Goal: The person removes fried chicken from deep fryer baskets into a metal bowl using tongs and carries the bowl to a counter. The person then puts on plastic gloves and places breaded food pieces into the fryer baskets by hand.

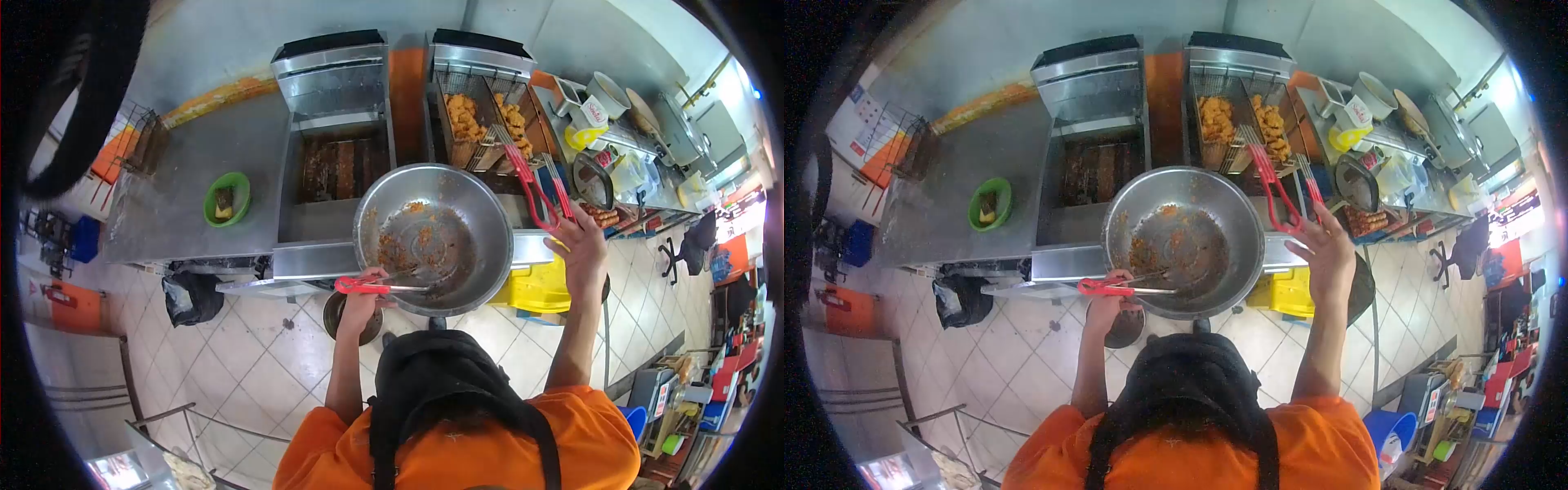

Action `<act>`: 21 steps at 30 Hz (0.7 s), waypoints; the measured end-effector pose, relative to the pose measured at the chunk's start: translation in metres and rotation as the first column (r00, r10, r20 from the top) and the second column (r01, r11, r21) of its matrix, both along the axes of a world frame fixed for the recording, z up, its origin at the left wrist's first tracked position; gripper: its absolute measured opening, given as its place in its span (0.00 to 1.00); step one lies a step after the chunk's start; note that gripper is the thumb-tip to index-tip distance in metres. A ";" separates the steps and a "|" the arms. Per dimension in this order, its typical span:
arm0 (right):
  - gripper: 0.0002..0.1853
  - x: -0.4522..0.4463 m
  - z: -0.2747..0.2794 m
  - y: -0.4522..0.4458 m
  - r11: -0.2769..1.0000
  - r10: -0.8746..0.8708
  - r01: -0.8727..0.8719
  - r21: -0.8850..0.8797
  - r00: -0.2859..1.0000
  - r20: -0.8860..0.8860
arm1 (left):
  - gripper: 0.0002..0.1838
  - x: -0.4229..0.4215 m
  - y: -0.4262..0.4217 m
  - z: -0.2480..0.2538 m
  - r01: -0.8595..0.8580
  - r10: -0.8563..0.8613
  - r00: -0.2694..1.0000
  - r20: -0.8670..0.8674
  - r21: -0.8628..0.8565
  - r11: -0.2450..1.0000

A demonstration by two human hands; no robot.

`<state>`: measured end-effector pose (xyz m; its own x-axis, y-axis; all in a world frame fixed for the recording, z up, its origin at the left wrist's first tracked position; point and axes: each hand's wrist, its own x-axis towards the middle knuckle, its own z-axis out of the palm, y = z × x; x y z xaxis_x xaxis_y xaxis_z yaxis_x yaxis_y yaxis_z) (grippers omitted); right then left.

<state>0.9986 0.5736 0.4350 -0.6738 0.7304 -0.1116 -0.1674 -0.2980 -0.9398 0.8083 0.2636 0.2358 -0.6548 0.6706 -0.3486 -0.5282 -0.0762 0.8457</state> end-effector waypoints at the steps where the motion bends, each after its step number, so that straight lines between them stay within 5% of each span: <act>1: 0.29 0.002 -0.017 -0.002 0.996 -0.085 0.087 -0.025 0.994 0.069 | 0.11 -0.005 0.002 0.000 0.008 -0.008 1.000 0.006 0.032 0.999; 2: 0.31 0.006 -0.036 -0.005 0.984 -0.167 0.175 -0.045 0.976 0.141 | 0.12 -0.004 0.001 0.002 0.001 -0.001 1.000 0.011 0.013 1.000; 3: 0.33 0.015 -0.059 -0.005 0.973 -0.001 0.035 -0.227 0.989 0.150 | 0.12 -0.005 0.002 0.005 0.015 -0.015 1.000 0.011 -0.007 1.000; 5: 0.32 0.012 -0.089 -0.021 0.918 0.041 -0.024 -0.397 0.998 0.036 | 0.13 -0.008 0.001 0.008 0.039 -0.039 0.999 0.009 -0.053 0.998; 8: 0.30 0.002 -0.068 -0.016 0.951 -0.150 0.160 -0.265 0.987 0.057 | 0.12 -0.010 -0.003 0.012 0.066 -0.066 0.998 -0.005 -0.031 0.997; 11: 0.29 -0.003 -0.068 -0.017 0.927 -0.025 0.127 -0.352 0.959 0.282 | 0.13 -0.011 -0.001 0.019 0.064 -0.064 0.998 0.020 -0.016 0.998; 12: 0.30 -0.004 -0.065 -0.019 0.893 0.131 0.008 -0.451 0.952 0.276 | 0.15 -0.015 -0.004 0.010 0.092 -0.090 0.995 0.044 -0.033 0.995; 15: 0.34 -0.017 -0.049 -0.020 0.875 0.245 -0.180 -0.449 0.965 0.092 | 0.16 -0.018 -0.006 0.003 0.105 -0.105 0.994 0.012 -0.025 0.994; 18: 0.36 0.007 0.028 -0.014 0.964 0.266 -0.265 -0.026 0.952 0.152 | 0.17 -0.017 -0.004 0.015 0.135 -0.136 0.991 -0.014 -0.047 0.990; 19: 0.33 0.018 0.035 -0.010 0.944 -0.045 -0.009 0.329 0.987 0.154 | 0.18 -0.016 -0.005 0.018 0.145 -0.145 0.989 0.006 -0.055 0.988; 21: 0.32 0.027 0.026 0.015 0.856 -0.422 0.337 0.391 0.894 0.153 | 0.19 -0.012 -0.008 0.020 0.152 -0.152 0.988 -0.029 -0.015 0.988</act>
